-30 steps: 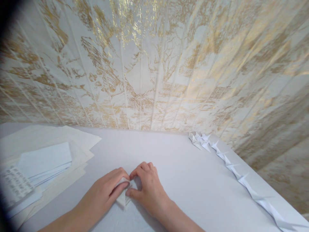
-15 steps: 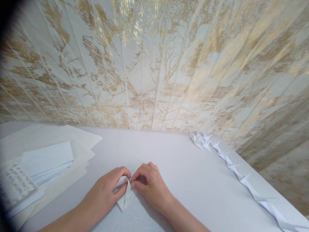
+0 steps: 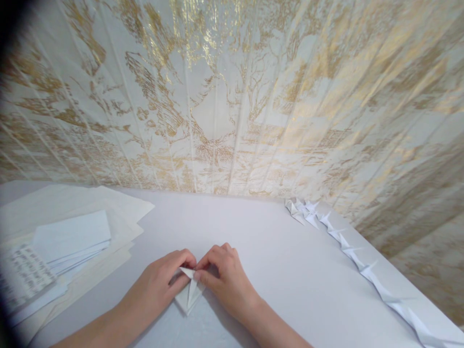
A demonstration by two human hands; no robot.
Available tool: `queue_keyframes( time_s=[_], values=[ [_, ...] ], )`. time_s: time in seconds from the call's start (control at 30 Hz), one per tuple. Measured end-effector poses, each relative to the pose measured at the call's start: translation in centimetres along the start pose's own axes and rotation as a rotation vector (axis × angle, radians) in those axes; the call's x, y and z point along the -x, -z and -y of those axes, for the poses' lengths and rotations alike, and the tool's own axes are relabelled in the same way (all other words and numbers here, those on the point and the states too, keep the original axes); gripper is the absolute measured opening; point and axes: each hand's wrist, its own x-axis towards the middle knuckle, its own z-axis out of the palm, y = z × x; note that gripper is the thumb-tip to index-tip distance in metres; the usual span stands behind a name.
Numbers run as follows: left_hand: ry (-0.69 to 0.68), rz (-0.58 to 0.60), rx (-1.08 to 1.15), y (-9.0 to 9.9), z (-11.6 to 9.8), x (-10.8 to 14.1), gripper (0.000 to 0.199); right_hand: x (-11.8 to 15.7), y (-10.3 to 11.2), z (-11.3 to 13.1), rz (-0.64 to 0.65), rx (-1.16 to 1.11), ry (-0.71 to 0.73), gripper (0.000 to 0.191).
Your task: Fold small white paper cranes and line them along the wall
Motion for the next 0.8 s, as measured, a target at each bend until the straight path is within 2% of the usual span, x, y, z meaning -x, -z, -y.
queue_keyframes(
  time_s=[0.13,0.33,0.47,0.6,0.8],
  values=[
    [-0.007,0.010,0.030,0.50,-0.09,0.13,0.015,0.09,-0.25,0.22,-0.040,0.022,0.011,0.012],
    [-0.002,-0.004,0.054,0.42,0.10,-0.06,0.017,-0.01,-0.54,0.29,-0.009,0.117,0.016,0.014],
    [0.011,-0.010,0.153,0.39,0.16,-0.06,0.016,-0.13,-0.73,0.32,-0.017,0.142,0.001,0.018],
    [-0.007,-0.006,0.221,0.72,-0.05,0.09,0.022,-0.14,-0.79,0.25,-0.034,0.127,-0.003,0.019],
    [-0.008,-0.049,0.116,0.54,-0.18,0.06,0.020,-0.16,-0.88,0.12,-0.045,0.118,0.026,0.018]
  ],
)
